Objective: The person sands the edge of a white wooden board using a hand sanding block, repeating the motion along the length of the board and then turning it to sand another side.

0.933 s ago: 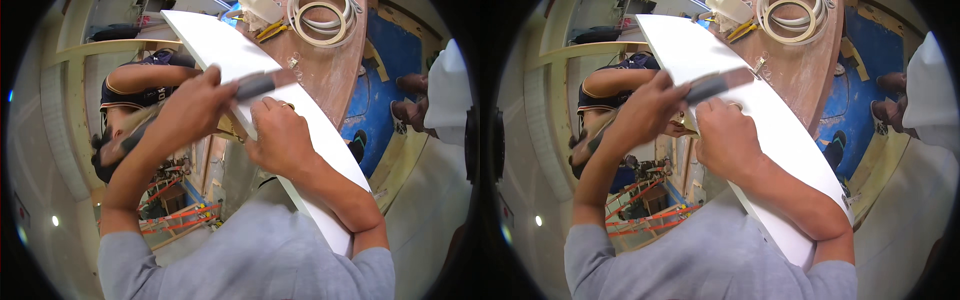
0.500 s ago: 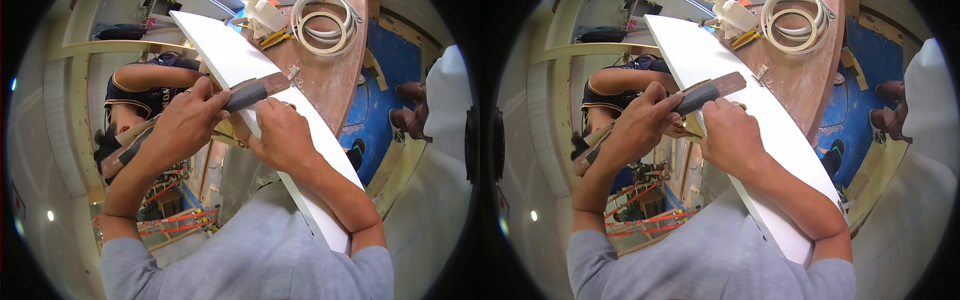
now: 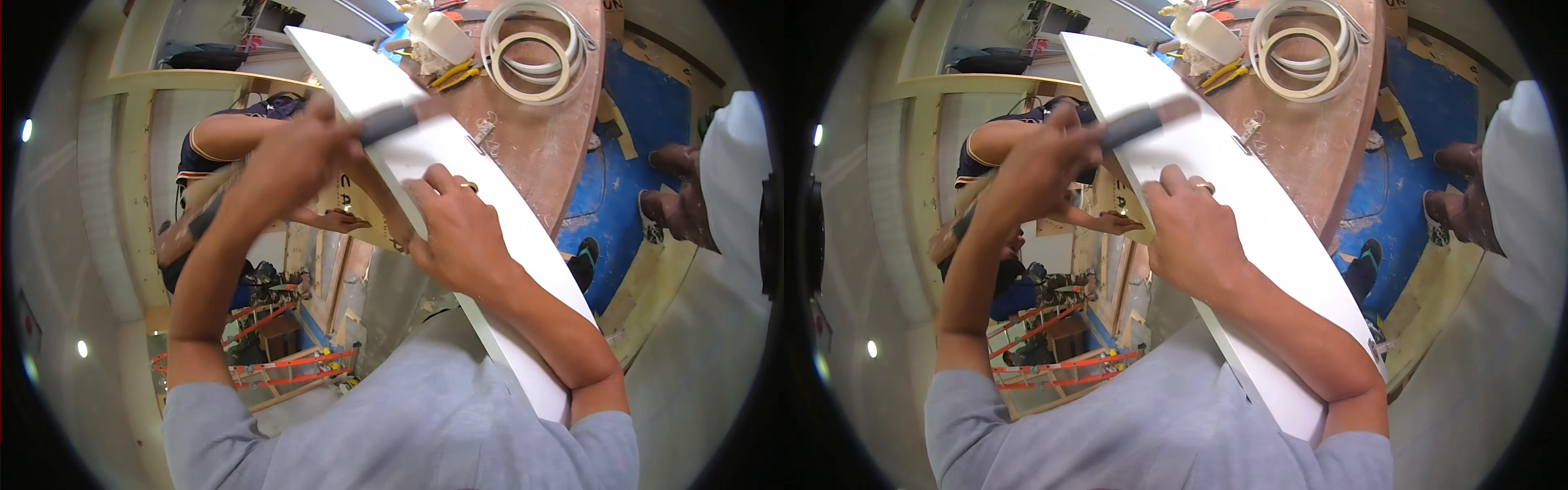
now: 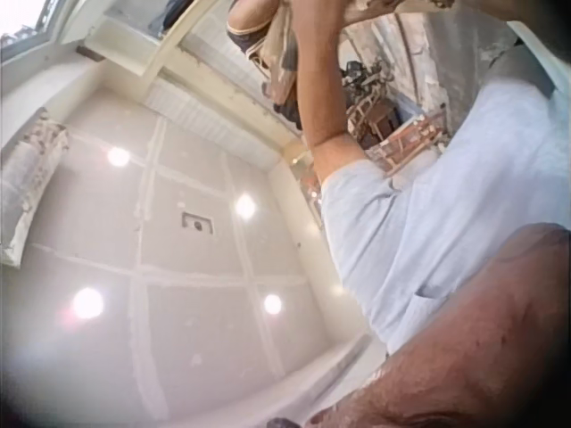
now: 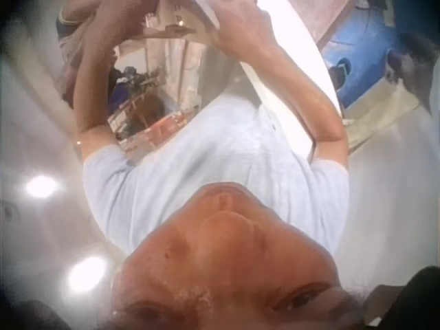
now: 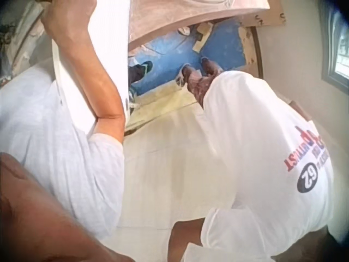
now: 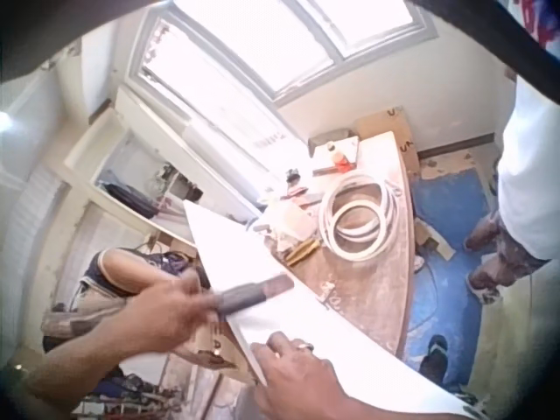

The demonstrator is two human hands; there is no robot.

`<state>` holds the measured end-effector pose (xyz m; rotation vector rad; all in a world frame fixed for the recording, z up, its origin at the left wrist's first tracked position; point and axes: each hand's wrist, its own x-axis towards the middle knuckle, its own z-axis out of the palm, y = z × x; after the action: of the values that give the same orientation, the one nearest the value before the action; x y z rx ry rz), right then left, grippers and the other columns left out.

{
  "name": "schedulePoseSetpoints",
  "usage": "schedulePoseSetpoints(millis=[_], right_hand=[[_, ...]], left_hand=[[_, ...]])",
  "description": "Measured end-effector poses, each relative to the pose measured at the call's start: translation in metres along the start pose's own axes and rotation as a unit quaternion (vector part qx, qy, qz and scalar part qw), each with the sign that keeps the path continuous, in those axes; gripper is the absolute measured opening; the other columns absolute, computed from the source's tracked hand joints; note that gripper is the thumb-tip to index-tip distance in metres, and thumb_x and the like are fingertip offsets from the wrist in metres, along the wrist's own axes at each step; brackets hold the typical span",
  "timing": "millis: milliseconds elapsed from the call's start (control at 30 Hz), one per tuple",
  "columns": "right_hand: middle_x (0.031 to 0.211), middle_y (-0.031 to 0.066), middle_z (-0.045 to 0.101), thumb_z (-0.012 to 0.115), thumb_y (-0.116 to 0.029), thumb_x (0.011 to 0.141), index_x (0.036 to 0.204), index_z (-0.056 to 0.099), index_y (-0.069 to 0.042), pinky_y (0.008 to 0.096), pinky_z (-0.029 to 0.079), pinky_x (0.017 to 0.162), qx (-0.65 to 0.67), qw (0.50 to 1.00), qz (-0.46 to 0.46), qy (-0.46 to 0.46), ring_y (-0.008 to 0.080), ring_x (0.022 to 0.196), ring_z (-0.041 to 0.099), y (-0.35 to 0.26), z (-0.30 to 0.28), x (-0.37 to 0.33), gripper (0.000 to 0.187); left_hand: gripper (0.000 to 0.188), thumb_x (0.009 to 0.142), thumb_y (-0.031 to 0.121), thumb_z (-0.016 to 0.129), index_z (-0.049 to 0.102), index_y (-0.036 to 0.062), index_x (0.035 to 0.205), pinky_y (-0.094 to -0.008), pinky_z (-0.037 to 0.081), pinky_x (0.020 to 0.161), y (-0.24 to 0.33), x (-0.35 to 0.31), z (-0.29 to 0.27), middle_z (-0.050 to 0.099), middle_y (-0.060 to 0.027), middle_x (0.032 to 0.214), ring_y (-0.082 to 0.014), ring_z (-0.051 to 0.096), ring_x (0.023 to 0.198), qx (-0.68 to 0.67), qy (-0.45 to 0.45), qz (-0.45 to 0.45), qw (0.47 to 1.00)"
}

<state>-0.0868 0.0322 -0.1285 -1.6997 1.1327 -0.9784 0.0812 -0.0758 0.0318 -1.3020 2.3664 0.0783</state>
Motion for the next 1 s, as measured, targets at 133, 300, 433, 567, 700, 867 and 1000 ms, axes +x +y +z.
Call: schedulePoseSetpoints(millis=[133, 300, 433, 567, 700, 867, 1000], right_hand=[[0.115, 0.0180, 0.057, 0.076, -0.008, 0.078, 0.111, 0.059, 0.001, 0.0513, 0.062, 0.083, -0.002, 0.999, 0.024, -0.023, 0.0402, 0.110, 0.064, 0.001, -0.004, 0.000, 0.039], [0.109, 0.0185, 0.059, 0.078, -0.010, 0.077, 0.105, 0.058, 0.000, 0.0519, 0.060, 0.082, 0.014, 0.997, 0.036, -0.061, 0.0412, 0.105, 0.066, -0.004, -0.001, -0.003, 0.035], [0.104, 0.0200, 0.063, 0.075, -0.012, 0.078, 0.101, 0.060, 0.000, 0.0516, 0.060, 0.082, -0.004, 0.998, 0.054, -0.043, 0.0418, 0.096, 0.069, -0.007, -0.003, -0.004, 0.030], [0.100, 0.0207, 0.066, 0.073, -0.012, 0.080, 0.098, 0.061, 0.000, 0.0520, 0.060, 0.080, -0.008, 0.997, 0.074, -0.033, 0.0421, 0.088, 0.072, -0.002, -0.005, -0.002, 0.025], [0.098, 0.0205, 0.067, 0.073, -0.014, 0.080, 0.098, 0.063, 0.000, 0.0513, 0.060, 0.079, 0.006, 0.999, 0.046, -0.008, 0.0423, 0.085, 0.074, 0.002, -0.003, -0.006, 0.025], [0.087, 0.0199, 0.069, 0.077, -0.025, 0.080, 0.086, 0.067, 0.000, 0.0517, 0.058, 0.075, -0.016, 0.999, 0.026, -0.027, 0.0413, 0.079, 0.071, 0.002, 0.010, -0.007, 0.028], [0.084, 0.0214, 0.072, 0.076, -0.029, 0.081, 0.082, 0.072, 0.001, 0.0516, 0.059, 0.076, -0.042, 0.997, 0.032, -0.048, 0.0411, 0.079, 0.072, 0.003, 0.012, -0.003, 0.030]], left_hand=[[0.037, 0.098, 0.008, 0.071, 0.069, 0.0061, 0.135, -0.0473, 0.054, 0.085, 0.020, -0.027, 0.017, 0.058, -0.0182, 0.108, -0.0390, 0.065, 0.097, 0.023, 0.001, 0.025, 0.999], [0.029, 0.105, 0.023, 0.064, 0.074, 0.0038, 0.125, -0.0505, 0.053, 0.088, -0.077, 0.040, 0.047, 0.061, -0.0232, 0.111, -0.0436, 0.068, 0.100, 0.066, 0.013, -0.081, 0.994], [0.029, 0.105, 0.023, 0.063, 0.073, 0.0031, 0.123, -0.0540, 0.051, 0.091, -0.077, 0.045, 0.033, 0.060, -0.0245, 0.110, -0.0439, 0.067, 0.101, 0.090, 0.013, -0.047, 0.995], [0.039, 0.095, 0.010, 0.075, 0.072, 0.0051, 0.134, -0.0483, 0.052, 0.082, 0.017, -0.026, 0.014, 0.056, -0.0176, 0.103, -0.0386, 0.065, 0.093, 0.015, 0.022, 0.068, 0.997], [0.039, 0.095, 0.013, 0.077, 0.072, 0.0035, 0.132, -0.0478, 0.052, 0.081, 0.045, -0.038, 0.008, 0.055, -0.0178, 0.102, -0.0382, 0.065, 0.092, 0.004, -0.008, 0.028, 1.000], [0.028, 0.104, 0.021, 0.063, 0.073, 0.0013, 0.122, -0.0514, 0.050, 0.089, -0.038, 0.042, 0.039, 0.061, -0.0247, 0.109, -0.0445, 0.066, 0.103, 0.050, -0.042, -0.014, 0.998], [0.028, 0.103, 0.017, 0.065, 0.073, 0.0033, 0.126, -0.0495, 0.053, 0.090, -0.040, 0.044, 0.028, 0.061, -0.0238, 0.109, -0.0443, 0.067, 0.099, 0.109, -0.034, -0.027, 0.993]])
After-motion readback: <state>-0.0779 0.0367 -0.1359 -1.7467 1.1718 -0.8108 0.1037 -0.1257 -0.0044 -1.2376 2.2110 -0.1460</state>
